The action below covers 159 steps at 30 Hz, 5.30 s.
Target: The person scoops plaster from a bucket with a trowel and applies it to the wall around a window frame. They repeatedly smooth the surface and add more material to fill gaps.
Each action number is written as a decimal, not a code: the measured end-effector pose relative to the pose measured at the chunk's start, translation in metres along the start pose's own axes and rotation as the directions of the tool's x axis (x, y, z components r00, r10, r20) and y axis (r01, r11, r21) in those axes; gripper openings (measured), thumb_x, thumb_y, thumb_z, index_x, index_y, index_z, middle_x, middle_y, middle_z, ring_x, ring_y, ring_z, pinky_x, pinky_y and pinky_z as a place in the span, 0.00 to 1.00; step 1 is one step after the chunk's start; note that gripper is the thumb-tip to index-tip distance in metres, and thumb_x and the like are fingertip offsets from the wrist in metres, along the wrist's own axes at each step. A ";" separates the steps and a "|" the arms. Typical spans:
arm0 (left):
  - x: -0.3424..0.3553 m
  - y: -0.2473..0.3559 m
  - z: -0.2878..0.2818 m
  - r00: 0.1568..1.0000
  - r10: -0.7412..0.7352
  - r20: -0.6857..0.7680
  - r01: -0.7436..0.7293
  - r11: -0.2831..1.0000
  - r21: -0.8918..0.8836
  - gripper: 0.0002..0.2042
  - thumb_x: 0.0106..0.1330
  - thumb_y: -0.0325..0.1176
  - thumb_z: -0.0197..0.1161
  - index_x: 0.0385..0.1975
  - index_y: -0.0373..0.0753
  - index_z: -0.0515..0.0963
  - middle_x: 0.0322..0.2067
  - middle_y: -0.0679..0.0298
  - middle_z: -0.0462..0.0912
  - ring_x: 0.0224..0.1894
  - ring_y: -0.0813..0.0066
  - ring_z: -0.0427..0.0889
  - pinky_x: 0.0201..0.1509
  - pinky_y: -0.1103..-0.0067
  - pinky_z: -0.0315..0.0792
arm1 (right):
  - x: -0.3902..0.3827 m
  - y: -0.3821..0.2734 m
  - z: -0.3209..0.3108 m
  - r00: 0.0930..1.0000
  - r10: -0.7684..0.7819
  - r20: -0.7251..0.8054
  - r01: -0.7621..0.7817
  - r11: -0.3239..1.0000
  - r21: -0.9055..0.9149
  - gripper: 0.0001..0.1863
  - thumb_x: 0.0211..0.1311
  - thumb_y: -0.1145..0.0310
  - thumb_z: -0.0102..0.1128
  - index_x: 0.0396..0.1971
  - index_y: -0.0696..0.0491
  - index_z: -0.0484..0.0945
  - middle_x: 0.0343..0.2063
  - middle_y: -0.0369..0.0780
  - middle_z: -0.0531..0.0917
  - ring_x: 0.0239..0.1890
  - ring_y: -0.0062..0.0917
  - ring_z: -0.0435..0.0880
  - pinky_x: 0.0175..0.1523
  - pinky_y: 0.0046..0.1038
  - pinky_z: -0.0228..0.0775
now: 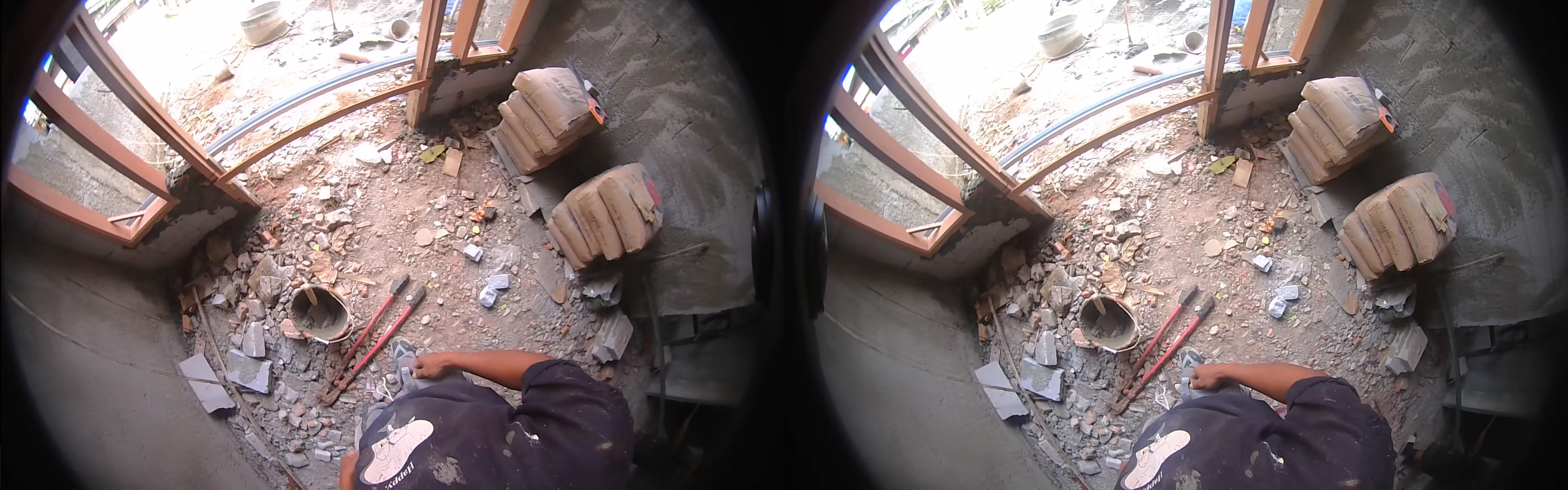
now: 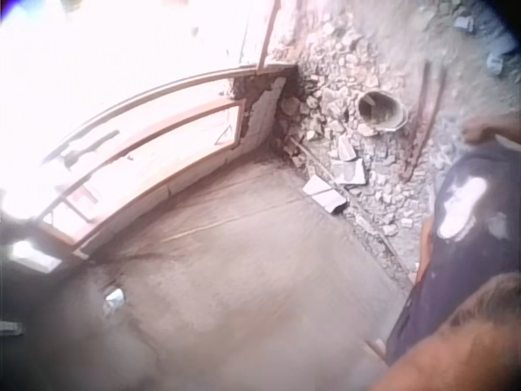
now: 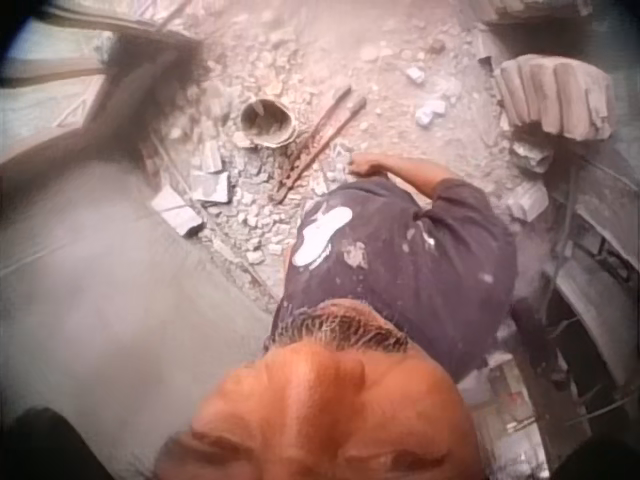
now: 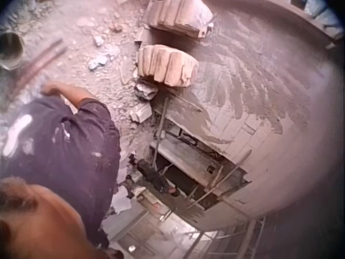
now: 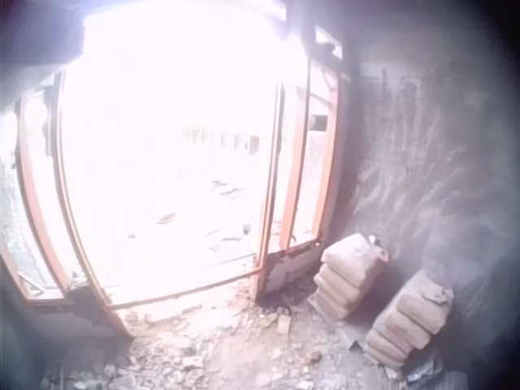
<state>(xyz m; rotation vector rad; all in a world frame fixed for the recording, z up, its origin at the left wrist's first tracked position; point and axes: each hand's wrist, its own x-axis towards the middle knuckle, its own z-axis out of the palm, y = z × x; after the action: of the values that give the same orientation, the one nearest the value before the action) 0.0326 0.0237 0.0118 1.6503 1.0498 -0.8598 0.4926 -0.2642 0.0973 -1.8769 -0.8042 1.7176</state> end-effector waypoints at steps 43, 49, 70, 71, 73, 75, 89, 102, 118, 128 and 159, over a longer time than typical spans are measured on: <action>0.009 0.113 -0.051 0.985 0.005 0.175 -0.036 0.984 0.173 0.17 0.64 0.44 0.61 0.29 0.33 0.82 0.23 0.63 0.82 0.27 0.76 0.77 0.30 0.73 0.71 | 0.009 0.055 0.012 0.949 0.195 -0.246 -0.140 0.965 0.223 0.21 0.61 0.53 0.59 0.33 0.59 0.83 0.31 0.47 0.86 0.35 0.34 0.84 0.43 0.37 0.73; -0.028 0.109 -0.025 0.997 0.014 0.071 -0.012 1.000 -0.025 0.15 0.62 0.44 0.65 0.29 0.35 0.83 0.22 0.64 0.81 0.26 0.80 0.77 0.31 0.78 0.70 | 0.032 0.068 0.007 0.922 0.312 -0.230 -0.246 0.929 0.275 0.20 0.64 0.55 0.58 0.31 0.59 0.83 0.26 0.43 0.85 0.30 0.29 0.84 0.37 0.33 0.75; -0.082 0.058 0.115 0.967 -0.246 -0.060 0.207 0.906 -0.368 0.25 0.61 0.49 0.67 0.50 0.35 0.79 0.53 0.46 0.79 0.58 0.50 0.77 0.61 0.67 0.70 | 0.327 0.075 -0.010 0.963 -0.081 -0.256 -0.019 0.931 -0.366 0.22 0.65 0.61 0.61 0.55 0.55 0.74 0.47 0.44 0.79 0.47 0.30 0.79 0.47 0.35 0.79; -0.081 0.050 0.125 0.970 -0.227 -0.081 0.181 0.908 -0.378 0.25 0.61 0.49 0.67 0.49 0.35 0.79 0.52 0.46 0.80 0.57 0.50 0.78 0.61 0.67 0.70 | 0.341 0.077 -0.009 0.960 -0.234 -0.151 0.068 0.722 -0.689 0.25 0.64 0.63 0.62 0.60 0.53 0.72 0.52 0.44 0.77 0.53 0.32 0.77 0.52 0.38 0.79; -0.078 0.025 0.150 0.973 -0.174 -0.153 0.101 0.914 -0.393 0.24 0.60 0.48 0.67 0.48 0.34 0.80 0.50 0.46 0.80 0.54 0.49 0.79 0.60 0.67 0.71 | 0.377 0.077 -0.003 0.916 0.276 -0.291 -0.161 0.918 0.363 0.27 0.63 0.63 0.63 0.61 0.51 0.71 0.57 0.46 0.74 0.57 0.36 0.75 0.56 0.41 0.75; -0.069 -0.003 0.189 0.951 -0.159 -0.265 0.052 0.929 -0.367 0.22 0.60 0.47 0.67 0.44 0.34 0.81 0.46 0.47 0.82 0.51 0.49 0.80 0.57 0.66 0.72 | 0.407 0.079 0.001 0.894 0.425 -0.141 -0.242 0.723 0.647 0.31 0.64 0.60 0.62 0.66 0.49 0.65 0.64 0.48 0.65 0.61 0.40 0.71 0.61 0.46 0.70; -0.052 -0.049 0.247 0.804 0.344 -0.485 -0.205 0.926 0.317 0.08 0.62 0.35 0.66 0.40 0.46 0.82 0.43 0.59 0.80 0.50 0.57 0.77 0.54 0.63 0.71 | 0.482 0.048 -0.011 0.825 0.554 -0.110 0.002 0.192 0.981 0.16 0.73 0.57 0.51 0.54 0.49 0.71 0.38 0.40 0.77 0.48 0.32 0.75 0.60 0.50 0.64; -0.053 0.095 0.125 0.791 -0.384 -0.475 0.156 0.879 -0.450 0.18 0.59 0.46 0.68 0.36 0.35 0.83 0.39 0.47 0.84 0.45 0.48 0.82 0.53 0.64 0.74 | 0.304 -0.143 -0.079 0.920 0.358 -0.159 0.237 -0.184 0.954 0.17 0.67 0.50 0.56 0.28 0.48 0.68 0.15 0.34 0.67 0.21 0.30 0.72 0.33 0.35 0.69; 0.018 0.278 -0.063 0.722 -0.004 -0.692 -0.472 0.728 -0.497 0.20 0.67 0.47 0.63 0.43 0.32 0.80 0.37 0.54 0.85 0.41 0.65 0.84 0.47 0.73 0.75 | 0.109 -0.261 -0.149 0.927 0.249 -0.281 0.307 -0.073 0.949 0.22 0.63 0.48 0.59 0.38 0.50 0.64 0.23 0.36 0.73 0.33 0.34 0.80 0.49 0.42 0.69; 0.144 0.345 -0.174 0.986 0.085 -0.142 -0.151 0.114 -0.982 0.50 0.63 0.73 0.48 0.71 0.32 0.53 0.70 0.44 0.59 0.65 0.50 0.68 0.68 0.57 0.58 | 0.192 -0.381 -0.184 0.934 0.206 -0.292 0.294 0.021 0.956 0.25 0.63 0.49 0.61 0.42 0.51 0.61 0.26 0.39 0.74 0.39 0.38 0.81 0.53 0.44 0.69; 0.223 0.216 -0.428 0.823 -0.566 -0.053 -0.344 -0.422 -0.839 0.24 0.58 0.41 0.64 0.54 0.39 0.73 0.49 0.55 0.77 0.52 0.53 0.77 0.57 0.54 0.71 | 0.512 -0.560 -0.110 0.870 0.308 0.386 -0.492 0.478 0.728 0.20 0.75 0.50 0.48 0.38 0.56 0.68 0.25 0.40 0.75 0.39 0.39 0.82 0.55 0.43 0.74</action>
<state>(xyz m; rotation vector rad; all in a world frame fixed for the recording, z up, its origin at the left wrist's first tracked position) 0.3434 0.4514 0.0107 -0.1001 1.6178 0.7395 0.5649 0.4985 0.1257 -1.2587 0.4452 2.0655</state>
